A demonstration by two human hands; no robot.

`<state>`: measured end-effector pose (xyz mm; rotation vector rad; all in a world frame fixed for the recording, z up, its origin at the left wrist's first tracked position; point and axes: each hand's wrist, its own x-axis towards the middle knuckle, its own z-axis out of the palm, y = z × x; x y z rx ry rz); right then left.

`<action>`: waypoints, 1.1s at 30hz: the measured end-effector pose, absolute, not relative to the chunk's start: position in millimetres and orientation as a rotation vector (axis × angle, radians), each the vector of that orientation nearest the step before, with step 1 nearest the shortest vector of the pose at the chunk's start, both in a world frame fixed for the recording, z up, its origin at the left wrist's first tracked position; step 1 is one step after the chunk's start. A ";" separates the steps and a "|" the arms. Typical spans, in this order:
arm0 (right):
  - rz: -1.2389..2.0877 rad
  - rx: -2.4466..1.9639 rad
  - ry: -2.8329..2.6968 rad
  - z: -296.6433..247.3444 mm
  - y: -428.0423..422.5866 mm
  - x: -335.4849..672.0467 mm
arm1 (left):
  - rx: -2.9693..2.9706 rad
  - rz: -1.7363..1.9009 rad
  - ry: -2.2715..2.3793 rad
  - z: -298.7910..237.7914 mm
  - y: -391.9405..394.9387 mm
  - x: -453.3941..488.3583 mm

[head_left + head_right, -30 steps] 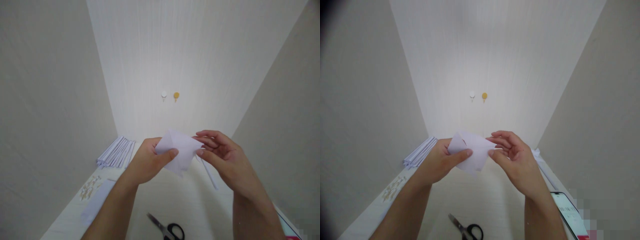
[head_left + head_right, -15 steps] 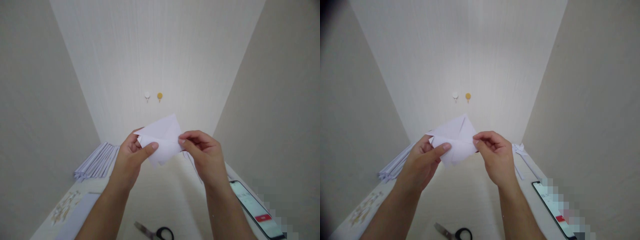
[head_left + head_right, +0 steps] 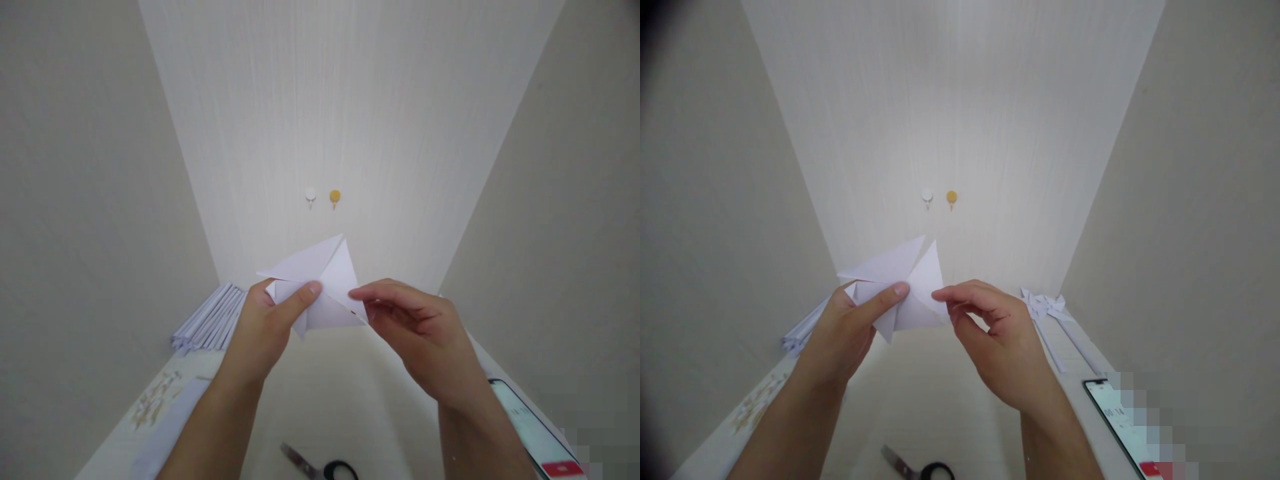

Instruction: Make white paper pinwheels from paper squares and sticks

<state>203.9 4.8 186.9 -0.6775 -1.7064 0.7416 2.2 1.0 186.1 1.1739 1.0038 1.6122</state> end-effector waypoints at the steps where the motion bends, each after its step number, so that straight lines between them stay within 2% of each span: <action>1: 0.724 -0.665 -1.716 187.6 4.2 204.3 | 1.178 1.607 1.007 186.8 0.2 2.1; 13: 0.652 -0.606 -1.857 193.7 5.6 212.4 | 1.183 1.614 0.956 189.9 1.0 1.9; 24: 0.673 -0.656 -1.661 188.1 8.9 208.7 | 1.076 1.613 0.876 192.1 -3.2 6.3; 33: 0.640 -0.591 -1.724 188.5 5.1 208.4 | 1.174 1.611 0.998 194.1 -7.5 4.4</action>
